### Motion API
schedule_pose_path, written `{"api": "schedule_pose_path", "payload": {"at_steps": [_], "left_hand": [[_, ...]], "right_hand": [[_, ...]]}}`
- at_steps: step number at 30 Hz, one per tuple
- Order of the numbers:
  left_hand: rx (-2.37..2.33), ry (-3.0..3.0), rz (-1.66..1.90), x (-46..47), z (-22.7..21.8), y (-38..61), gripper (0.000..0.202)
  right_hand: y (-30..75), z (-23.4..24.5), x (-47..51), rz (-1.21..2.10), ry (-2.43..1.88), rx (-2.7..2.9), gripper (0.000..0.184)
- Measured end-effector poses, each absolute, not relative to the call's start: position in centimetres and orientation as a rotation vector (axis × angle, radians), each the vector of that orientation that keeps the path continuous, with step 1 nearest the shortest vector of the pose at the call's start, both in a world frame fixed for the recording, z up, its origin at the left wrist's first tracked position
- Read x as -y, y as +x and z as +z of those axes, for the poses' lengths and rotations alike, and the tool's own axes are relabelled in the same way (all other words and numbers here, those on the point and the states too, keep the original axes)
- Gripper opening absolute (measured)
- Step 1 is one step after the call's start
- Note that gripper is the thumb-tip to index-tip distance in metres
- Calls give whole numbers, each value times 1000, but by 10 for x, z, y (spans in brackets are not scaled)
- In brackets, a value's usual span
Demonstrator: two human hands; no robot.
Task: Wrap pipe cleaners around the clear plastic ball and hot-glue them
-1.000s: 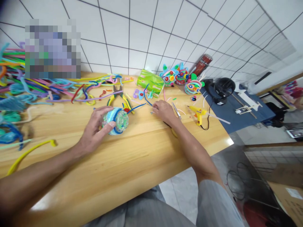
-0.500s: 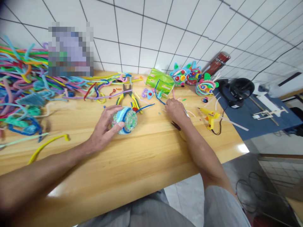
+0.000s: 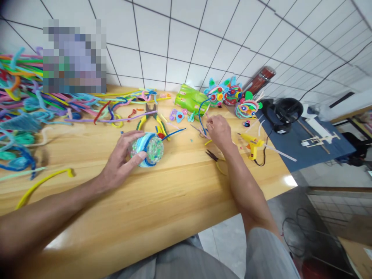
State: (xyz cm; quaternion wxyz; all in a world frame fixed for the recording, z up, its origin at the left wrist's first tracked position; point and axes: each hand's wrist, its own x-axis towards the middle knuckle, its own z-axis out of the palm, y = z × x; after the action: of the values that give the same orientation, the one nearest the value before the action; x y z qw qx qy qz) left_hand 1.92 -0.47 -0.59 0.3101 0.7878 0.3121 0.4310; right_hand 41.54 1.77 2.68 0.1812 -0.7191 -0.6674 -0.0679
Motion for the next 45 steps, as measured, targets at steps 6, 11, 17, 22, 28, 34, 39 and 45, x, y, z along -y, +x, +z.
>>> {"api": "schedule_pose_path", "payload": {"at_steps": [6,11,17,22,28,34,39,45], "left_hand": [[-817,2094,1148,5,-6,19,47],[-812,2075,1167,5,-7,20,47],[-827,2064,1222,2,-5,19,45],[-832,2112,1178,0,-3,18,46],[-851,2123,1173,0,-4,18,47],[-833,2103,1219,0,-4,19,44],[-857,2086,1203,0,-5,20,46],[-841,2092,1210,0,-6,20,46]], "right_hand": [[388,17,-24,-140,-2173,2138,21],[384,7,-39,-182,-2243,2191,27],[385,20,-36,-213,-2099,2121,24],[362,45,-7,-126,-1614,1728,18],[348,82,7,-158,-1409,1502,15],[399,77,-22,224,-1503,1272,20],[385,78,-16,153,-1369,1151,13],[313,92,29,216,-1321,1502,10]]}}
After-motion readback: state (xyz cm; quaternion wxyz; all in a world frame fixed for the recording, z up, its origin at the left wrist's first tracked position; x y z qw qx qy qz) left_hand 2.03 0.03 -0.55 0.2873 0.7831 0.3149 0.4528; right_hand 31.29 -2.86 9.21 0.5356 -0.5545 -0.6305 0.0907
